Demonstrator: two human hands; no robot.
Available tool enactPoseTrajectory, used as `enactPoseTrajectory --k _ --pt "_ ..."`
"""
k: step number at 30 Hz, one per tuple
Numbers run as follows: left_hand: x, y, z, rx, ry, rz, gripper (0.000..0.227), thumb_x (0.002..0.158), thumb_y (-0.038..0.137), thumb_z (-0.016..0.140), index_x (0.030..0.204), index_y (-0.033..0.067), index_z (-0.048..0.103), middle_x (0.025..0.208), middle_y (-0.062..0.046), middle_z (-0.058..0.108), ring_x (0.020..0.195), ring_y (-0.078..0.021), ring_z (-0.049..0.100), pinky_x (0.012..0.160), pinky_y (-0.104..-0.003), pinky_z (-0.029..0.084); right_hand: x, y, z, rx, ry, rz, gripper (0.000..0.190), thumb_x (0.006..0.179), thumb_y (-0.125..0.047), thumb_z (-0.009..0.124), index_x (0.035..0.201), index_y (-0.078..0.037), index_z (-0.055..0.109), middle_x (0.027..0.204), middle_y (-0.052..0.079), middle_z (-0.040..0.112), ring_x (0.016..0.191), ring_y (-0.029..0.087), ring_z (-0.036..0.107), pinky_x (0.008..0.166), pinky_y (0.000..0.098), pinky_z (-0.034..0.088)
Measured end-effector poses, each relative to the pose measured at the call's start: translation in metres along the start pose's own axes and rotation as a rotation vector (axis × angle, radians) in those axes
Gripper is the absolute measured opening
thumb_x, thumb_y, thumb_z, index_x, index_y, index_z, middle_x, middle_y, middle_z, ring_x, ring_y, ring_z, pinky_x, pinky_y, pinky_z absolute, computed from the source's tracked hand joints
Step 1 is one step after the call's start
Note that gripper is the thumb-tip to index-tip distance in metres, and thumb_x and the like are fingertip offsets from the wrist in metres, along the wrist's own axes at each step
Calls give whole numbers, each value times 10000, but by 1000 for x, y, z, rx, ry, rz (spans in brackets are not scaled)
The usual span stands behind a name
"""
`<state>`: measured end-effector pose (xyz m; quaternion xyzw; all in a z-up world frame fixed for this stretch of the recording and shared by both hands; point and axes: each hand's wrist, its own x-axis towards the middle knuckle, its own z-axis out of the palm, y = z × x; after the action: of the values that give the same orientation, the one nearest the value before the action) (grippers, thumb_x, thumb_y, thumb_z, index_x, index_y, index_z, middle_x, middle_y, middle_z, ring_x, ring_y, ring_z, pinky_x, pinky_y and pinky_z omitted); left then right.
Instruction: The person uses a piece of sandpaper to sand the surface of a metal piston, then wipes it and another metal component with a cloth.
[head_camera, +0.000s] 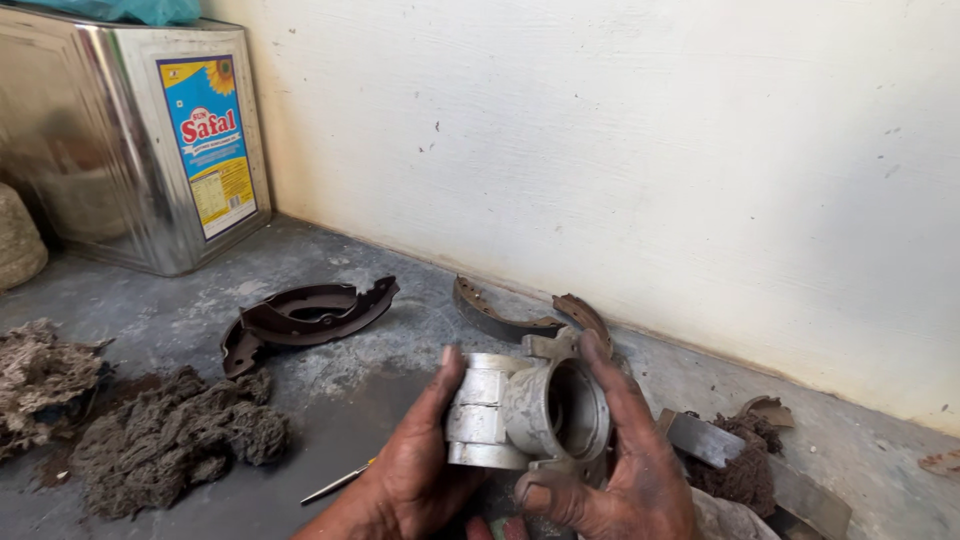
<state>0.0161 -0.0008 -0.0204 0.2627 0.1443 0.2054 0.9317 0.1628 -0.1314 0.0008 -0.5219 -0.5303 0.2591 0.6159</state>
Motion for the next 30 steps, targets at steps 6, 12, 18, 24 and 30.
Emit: enactPoseTrajectory --k 6,12,18,24,30 --pt "10 -12 2 154 183 -111 778 912 699 464 1335 77 665 1197 -155 738 1135 -316 650 1039 -481 473 -4 11 -15 17 64 159 1335 634 -437 955 1693 -77 225 1545 330 453 1361 476 520 1119 587 383" --pt "22 -18 3 224 121 -50 733 969 640 424 1378 59 607 1259 -156 730 1155 -278 681 1047 -439 503 1 33 -38 -77 178 168 1198 643 -502 863 1639 -69 357 1592 312 409 1488 403 359 1151 548 281" --pt "26 -14 2 369 185 -80 786 942 680 406 1420 73 551 1319 -157 697 1180 -283 664 1061 -441 503 -1 47 -40 39 212 189 1237 629 -512 866 1628 -49 302 1609 302 384 1502 409 362 1172 561 334" --pt "28 -14 -2 678 162 -6 871 901 746 400 1366 48 634 1348 -139 700 1255 -234 622 1106 -397 432 -2 43 -42 121 274 243 1249 605 -496 856 1597 0 282 1578 321 423 1469 405 383 1183 555 330" --pt "31 -13 -7 1015 273 85 875 935 732 396 1282 -26 662 1337 -201 675 1256 -275 645 1108 -417 481 -10 56 -50 46 219 154 1271 678 -570 868 1635 15 271 1584 353 399 1466 436 395 1144 607 352"
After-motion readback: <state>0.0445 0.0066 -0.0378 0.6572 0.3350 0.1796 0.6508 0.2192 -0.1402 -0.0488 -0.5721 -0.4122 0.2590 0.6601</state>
